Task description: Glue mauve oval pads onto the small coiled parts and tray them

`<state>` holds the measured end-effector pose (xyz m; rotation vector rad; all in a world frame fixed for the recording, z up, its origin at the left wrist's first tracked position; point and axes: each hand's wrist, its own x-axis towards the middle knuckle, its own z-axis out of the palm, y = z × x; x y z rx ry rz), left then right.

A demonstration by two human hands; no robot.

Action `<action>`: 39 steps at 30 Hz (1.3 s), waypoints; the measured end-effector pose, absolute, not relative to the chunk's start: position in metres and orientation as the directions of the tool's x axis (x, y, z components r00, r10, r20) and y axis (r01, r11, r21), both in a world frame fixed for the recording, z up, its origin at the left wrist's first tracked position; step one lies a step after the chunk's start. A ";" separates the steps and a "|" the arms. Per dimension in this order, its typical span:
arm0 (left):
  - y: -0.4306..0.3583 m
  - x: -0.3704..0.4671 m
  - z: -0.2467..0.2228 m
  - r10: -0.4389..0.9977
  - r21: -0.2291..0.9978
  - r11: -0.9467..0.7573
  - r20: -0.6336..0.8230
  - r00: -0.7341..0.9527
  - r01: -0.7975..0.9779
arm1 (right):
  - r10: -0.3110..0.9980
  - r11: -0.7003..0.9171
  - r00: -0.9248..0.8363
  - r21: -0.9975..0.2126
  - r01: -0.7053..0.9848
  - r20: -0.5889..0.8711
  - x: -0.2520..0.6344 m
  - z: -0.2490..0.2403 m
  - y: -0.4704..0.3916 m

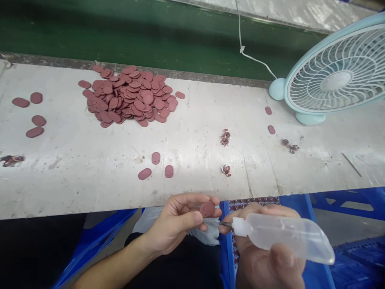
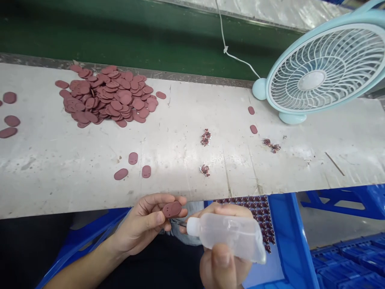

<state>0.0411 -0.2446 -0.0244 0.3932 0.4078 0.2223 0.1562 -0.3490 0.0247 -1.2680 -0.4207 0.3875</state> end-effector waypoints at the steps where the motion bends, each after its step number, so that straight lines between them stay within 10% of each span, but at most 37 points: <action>1: -0.245 0.041 -0.024 0.288 0.415 0.900 -0.337 0.897 -0.133 | 0.473 0.269 0.869 -0.963 0.018 0.149 0.151 0.024 -0.346; 15: -0.245 0.039 -0.023 0.304 0.420 0.896 -0.334 0.892 -0.148 | 0.446 0.102 0.865 -0.973 0.206 0.230 0.139 0.019 -0.348; 19: -0.242 0.037 -0.024 0.303 0.418 0.897 -0.336 0.892 -0.147 | 0.547 0.223 0.832 -0.943 -0.246 -0.088 0.165 0.021 -0.353; 22: -0.241 0.037 -0.024 0.303 0.424 0.895 -0.346 0.888 -0.140 | 0.694 0.424 0.654 -0.563 -0.709 -0.300 0.211 0.003 -0.357; 25: -0.240 0.036 -0.025 0.306 0.430 0.893 -0.370 0.877 -0.131 | 0.899 0.395 0.382 0.018 -0.919 -0.214 0.264 -0.027 -0.358; 27: -0.240 0.034 -0.027 0.308 0.430 0.894 -0.391 0.867 -0.124 | 0.937 0.326 0.309 0.089 -0.941 -0.161 0.289 -0.042 -0.358; 31: -0.237 0.031 -0.029 0.323 0.441 0.890 -0.437 0.839 -0.113 | 0.912 0.388 0.389 -0.031 -0.921 -0.127 0.286 -0.044 -0.359; 33: -0.235 0.030 -0.029 0.332 0.445 0.888 -0.453 0.827 -0.113 | 0.816 0.420 0.570 -0.578 -0.700 -0.097 0.266 -0.034 -0.360; 35: -0.232 0.030 -0.028 0.338 0.442 0.890 -0.468 0.817 -0.115 | 0.717 0.138 0.694 -0.989 -0.059 0.059 0.246 -0.022 -0.360; 39: -0.229 0.031 -0.026 0.345 0.433 0.892 -0.470 0.813 -0.128 | 0.785 -0.202 0.600 -0.854 0.480 0.152 0.234 -0.010 -0.352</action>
